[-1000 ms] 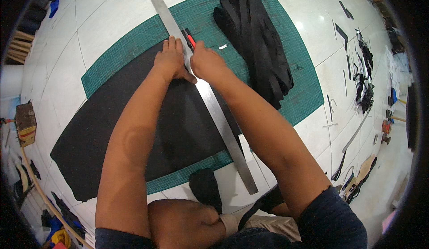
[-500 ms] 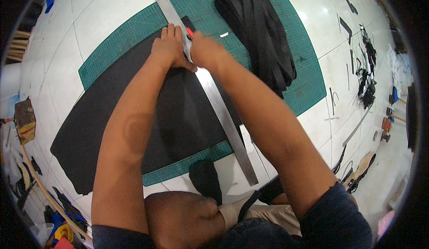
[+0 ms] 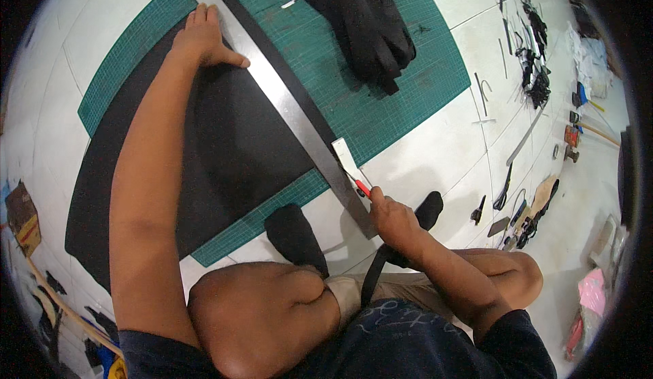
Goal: The person uses a utility knife and a metal ruler to cut strips from a sheet of black foam material on a green cutting mat. The person then picks up and gathers the cut foam strips.
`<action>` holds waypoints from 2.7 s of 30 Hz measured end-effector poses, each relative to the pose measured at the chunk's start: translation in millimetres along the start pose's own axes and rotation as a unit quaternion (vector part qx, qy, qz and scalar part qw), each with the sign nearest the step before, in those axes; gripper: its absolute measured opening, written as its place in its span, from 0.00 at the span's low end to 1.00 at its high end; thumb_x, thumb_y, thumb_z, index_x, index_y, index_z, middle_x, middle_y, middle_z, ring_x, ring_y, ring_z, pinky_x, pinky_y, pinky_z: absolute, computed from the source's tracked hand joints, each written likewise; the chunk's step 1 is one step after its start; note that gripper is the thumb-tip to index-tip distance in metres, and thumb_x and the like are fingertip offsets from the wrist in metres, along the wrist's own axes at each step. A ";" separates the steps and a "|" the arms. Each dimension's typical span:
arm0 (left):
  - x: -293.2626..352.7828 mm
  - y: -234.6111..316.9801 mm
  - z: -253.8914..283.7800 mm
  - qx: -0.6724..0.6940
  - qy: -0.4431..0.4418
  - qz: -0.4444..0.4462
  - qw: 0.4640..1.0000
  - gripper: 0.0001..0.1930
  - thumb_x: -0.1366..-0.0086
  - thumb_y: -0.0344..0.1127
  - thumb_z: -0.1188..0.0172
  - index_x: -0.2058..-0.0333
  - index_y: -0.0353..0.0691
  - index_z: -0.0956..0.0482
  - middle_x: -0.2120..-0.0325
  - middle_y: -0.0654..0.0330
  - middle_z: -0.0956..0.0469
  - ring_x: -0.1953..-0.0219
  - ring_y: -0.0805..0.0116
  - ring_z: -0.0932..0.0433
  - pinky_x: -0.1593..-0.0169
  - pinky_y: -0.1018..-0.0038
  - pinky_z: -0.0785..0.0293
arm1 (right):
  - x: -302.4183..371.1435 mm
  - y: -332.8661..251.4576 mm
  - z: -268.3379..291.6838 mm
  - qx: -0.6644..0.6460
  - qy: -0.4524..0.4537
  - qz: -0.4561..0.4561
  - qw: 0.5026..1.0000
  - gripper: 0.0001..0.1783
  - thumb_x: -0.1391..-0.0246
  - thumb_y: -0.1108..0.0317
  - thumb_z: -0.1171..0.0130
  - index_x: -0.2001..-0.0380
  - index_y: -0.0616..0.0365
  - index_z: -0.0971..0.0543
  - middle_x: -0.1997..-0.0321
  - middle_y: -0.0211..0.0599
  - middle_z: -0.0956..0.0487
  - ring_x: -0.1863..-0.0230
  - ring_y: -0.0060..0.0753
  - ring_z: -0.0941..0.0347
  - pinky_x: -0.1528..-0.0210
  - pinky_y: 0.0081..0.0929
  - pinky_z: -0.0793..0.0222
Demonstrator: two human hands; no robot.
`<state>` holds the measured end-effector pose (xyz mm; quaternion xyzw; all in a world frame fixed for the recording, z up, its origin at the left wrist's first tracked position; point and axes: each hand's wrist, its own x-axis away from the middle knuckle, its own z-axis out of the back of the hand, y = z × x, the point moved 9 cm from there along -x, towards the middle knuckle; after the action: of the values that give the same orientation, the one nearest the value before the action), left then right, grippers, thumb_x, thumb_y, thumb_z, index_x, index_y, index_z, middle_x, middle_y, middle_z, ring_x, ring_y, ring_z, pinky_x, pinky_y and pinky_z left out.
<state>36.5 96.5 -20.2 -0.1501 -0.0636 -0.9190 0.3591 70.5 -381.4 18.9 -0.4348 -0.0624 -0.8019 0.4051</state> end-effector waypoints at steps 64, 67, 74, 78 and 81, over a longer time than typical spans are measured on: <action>11.9 -2.0 1.1 0.078 -0.036 0.006 0.996 0.81 0.76 0.69 0.19 0.28 0.34 0.55 0.27 0.40 0.56 0.25 0.43 0.54 0.28 0.55 0.43 | -9.2 -34.8 -26.4 -0.117 0.228 0.023 0.966 0.29 0.52 0.63 0.28 0.53 0.63 0.32 0.51 0.54 0.29 0.49 0.60 0.29 0.57 0.49 0.27; 14.0 -9.6 0.0 0.085 -0.040 0.002 0.996 0.80 0.76 0.70 0.20 0.29 0.32 0.54 0.27 0.39 0.56 0.25 0.42 0.55 0.27 0.54 0.45 | -15.1 -28.0 -34.6 -0.142 0.217 0.000 0.966 0.28 0.51 0.66 0.31 0.51 0.62 0.33 0.49 0.52 0.29 0.47 0.61 0.31 0.53 0.51 0.28; 11.0 -23.6 -3.5 0.198 -0.029 0.009 0.980 0.73 0.70 0.69 0.20 0.33 0.25 0.45 0.28 0.34 0.57 0.26 0.39 0.56 0.26 0.56 0.48 | -8.7 -28.5 -44.2 -0.164 0.223 0.061 0.959 0.27 0.56 0.72 0.32 0.53 0.65 0.32 0.50 0.57 0.30 0.48 0.63 0.31 0.47 0.49 0.32; 13.8 -34.4 -2.0 0.213 -0.006 -0.009 0.977 0.70 0.68 0.65 0.20 0.35 0.21 0.43 0.29 0.32 0.55 0.27 0.37 0.51 0.26 0.59 0.48 | -9.9 -33.5 -51.6 -0.164 0.217 0.085 0.958 0.27 0.56 0.70 0.32 0.53 0.65 0.32 0.50 0.57 0.30 0.48 0.62 0.31 0.48 0.49 0.32; 17.3 -31.3 0.0 0.229 -0.004 -0.016 0.973 0.68 0.67 0.61 0.19 0.35 0.20 0.43 0.29 0.32 0.56 0.27 0.38 0.52 0.26 0.60 0.48 | -14.5 -32.3 -46.5 -0.158 0.207 0.059 0.964 0.26 0.54 0.67 0.30 0.55 0.63 0.31 0.54 0.55 0.29 0.51 0.62 0.30 0.50 0.49 0.31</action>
<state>3.2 108.4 -14.9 -0.0665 -0.2764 -0.8850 0.3688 21.9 -372.4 -12.4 -0.3208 0.1764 -0.8486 0.3818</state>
